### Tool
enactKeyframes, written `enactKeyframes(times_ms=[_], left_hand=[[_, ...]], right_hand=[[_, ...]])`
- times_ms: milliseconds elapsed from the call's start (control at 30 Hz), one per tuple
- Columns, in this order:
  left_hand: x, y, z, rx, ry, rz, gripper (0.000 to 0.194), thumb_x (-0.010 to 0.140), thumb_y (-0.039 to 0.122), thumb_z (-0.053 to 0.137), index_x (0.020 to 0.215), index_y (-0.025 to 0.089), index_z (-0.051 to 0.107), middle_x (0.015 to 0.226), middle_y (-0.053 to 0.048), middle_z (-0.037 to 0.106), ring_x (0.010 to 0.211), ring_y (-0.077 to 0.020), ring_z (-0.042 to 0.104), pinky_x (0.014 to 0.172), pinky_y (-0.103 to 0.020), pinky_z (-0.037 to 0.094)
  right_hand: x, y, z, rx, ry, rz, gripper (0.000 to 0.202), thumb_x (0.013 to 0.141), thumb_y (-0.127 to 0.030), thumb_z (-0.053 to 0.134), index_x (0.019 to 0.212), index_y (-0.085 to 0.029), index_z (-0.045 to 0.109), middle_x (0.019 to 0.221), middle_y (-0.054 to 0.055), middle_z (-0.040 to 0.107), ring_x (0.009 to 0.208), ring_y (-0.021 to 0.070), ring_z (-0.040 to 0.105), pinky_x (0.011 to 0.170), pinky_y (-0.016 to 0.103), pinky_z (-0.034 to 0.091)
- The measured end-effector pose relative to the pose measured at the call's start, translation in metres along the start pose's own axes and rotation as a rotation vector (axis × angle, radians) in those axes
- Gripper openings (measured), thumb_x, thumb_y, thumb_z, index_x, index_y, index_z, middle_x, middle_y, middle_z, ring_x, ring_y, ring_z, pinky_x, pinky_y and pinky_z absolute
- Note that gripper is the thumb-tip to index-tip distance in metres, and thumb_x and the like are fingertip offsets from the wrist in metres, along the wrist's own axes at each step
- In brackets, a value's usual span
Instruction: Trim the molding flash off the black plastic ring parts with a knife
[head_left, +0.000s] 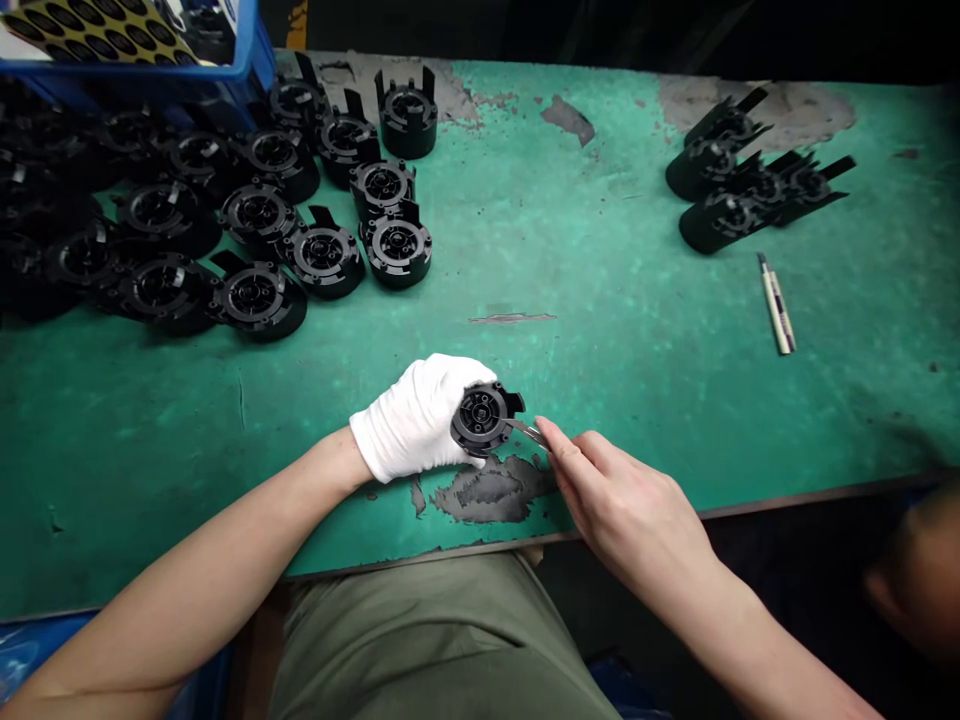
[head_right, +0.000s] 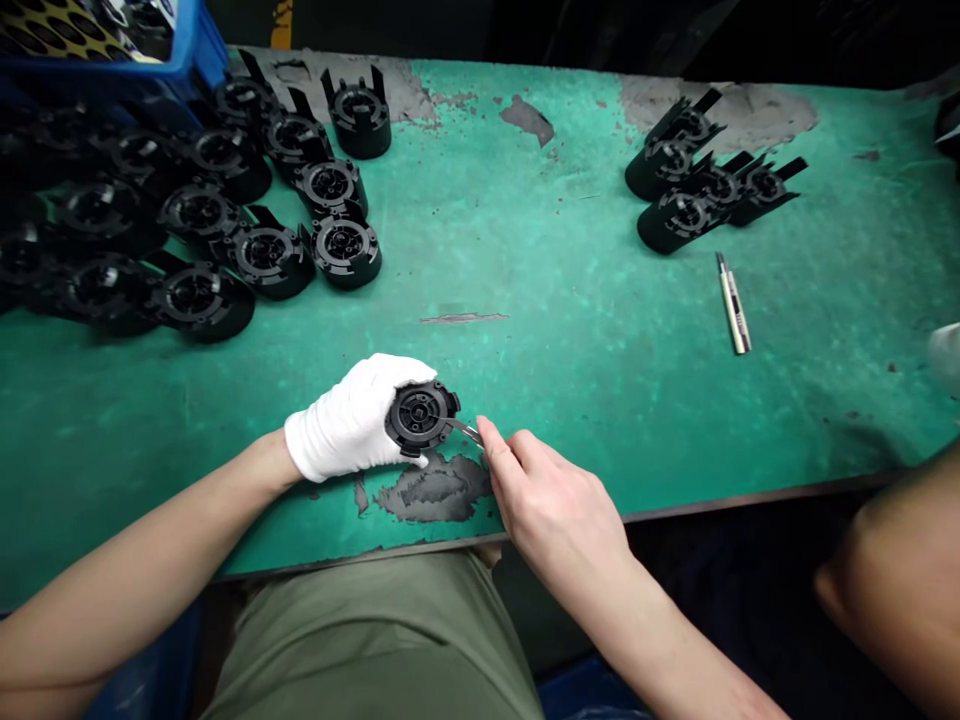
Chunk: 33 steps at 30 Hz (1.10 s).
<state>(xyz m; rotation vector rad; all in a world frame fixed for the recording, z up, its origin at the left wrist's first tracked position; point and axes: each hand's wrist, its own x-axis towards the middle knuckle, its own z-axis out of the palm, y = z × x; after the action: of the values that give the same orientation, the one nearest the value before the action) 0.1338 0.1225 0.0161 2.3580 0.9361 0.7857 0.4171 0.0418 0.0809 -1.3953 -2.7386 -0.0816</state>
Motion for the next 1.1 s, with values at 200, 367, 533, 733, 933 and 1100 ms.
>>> enactKeyframes(times_ms=[200,367,533,733,933,1100], left_hand=[[0.001,0.0015,-0.0003,-0.02,0.024,0.019,0.077,0.086,0.068,0.088,0.135,0.016,0.06,0.125,-0.019,0.076,0.115,-0.0386,0.077,0.101,-0.055,0.064],[0.0018,0.0031,-0.0009,-0.007,0.051,0.029,0.08,0.082,0.063,0.093,0.137,0.016,0.058,0.128,-0.02,0.076,0.116,-0.0392,0.078,0.099,-0.053,0.065],[0.0021,0.0042,-0.0023,-0.015,0.041,0.012,0.081,0.078,0.061,0.097,0.135,0.017,0.059,0.126,-0.019,0.076,0.115,-0.0386,0.078,0.099,-0.052,0.065],[-0.0008,0.0021,-0.0027,0.005,0.046,0.028,0.093,0.072,0.059,0.102,0.139,0.017,0.054,0.13,-0.019,0.074,0.117,-0.0385,0.076,0.1,-0.053,0.065],[0.0009,0.0037,-0.0075,-0.039,0.031,0.047,0.059,0.093,0.039,0.084,0.139,0.019,0.054,0.129,-0.018,0.074,0.119,-0.0334,0.076,0.102,-0.049,0.063],[0.0034,0.0053,-0.0059,-0.034,0.012,0.022,0.058,0.094,0.044,0.083,0.139,0.019,0.055,0.13,-0.018,0.075,0.12,-0.034,0.076,0.102,-0.05,0.063]], right_hand=[[-0.001,-0.0046,-0.0027,-0.028,-0.019,0.035,0.041,0.115,-0.015,0.044,0.152,-0.01,0.06,0.086,0.002,0.06,0.066,0.0165,0.054,0.058,0.035,0.033],[-0.0032,-0.0038,-0.0011,-0.038,-0.026,0.05,0.043,0.112,-0.013,0.047,0.153,-0.011,0.058,0.087,0.001,0.059,0.066,0.0172,0.054,0.058,0.036,0.034],[-0.0043,-0.0054,-0.0008,-0.043,-0.026,0.014,0.047,0.106,-0.006,0.048,0.153,-0.009,0.057,0.088,0.002,0.06,0.066,0.0175,0.054,0.057,0.036,0.033],[-0.0052,-0.0054,0.0022,-0.035,-0.042,0.031,0.052,0.104,-0.005,0.048,0.155,-0.01,0.053,0.09,0.003,0.062,0.068,0.0172,0.056,0.058,0.034,0.037],[-0.0044,-0.0093,0.0002,-0.045,-0.061,0.049,0.055,0.1,-0.003,0.05,0.154,-0.011,0.054,0.088,0.002,0.062,0.065,0.0164,0.056,0.056,0.035,0.037],[-0.0052,-0.0104,-0.0031,-0.069,-0.061,0.053,0.058,0.097,-0.002,0.052,0.154,-0.011,0.055,0.087,0.002,0.061,0.063,0.0169,0.056,0.054,0.036,0.036]])
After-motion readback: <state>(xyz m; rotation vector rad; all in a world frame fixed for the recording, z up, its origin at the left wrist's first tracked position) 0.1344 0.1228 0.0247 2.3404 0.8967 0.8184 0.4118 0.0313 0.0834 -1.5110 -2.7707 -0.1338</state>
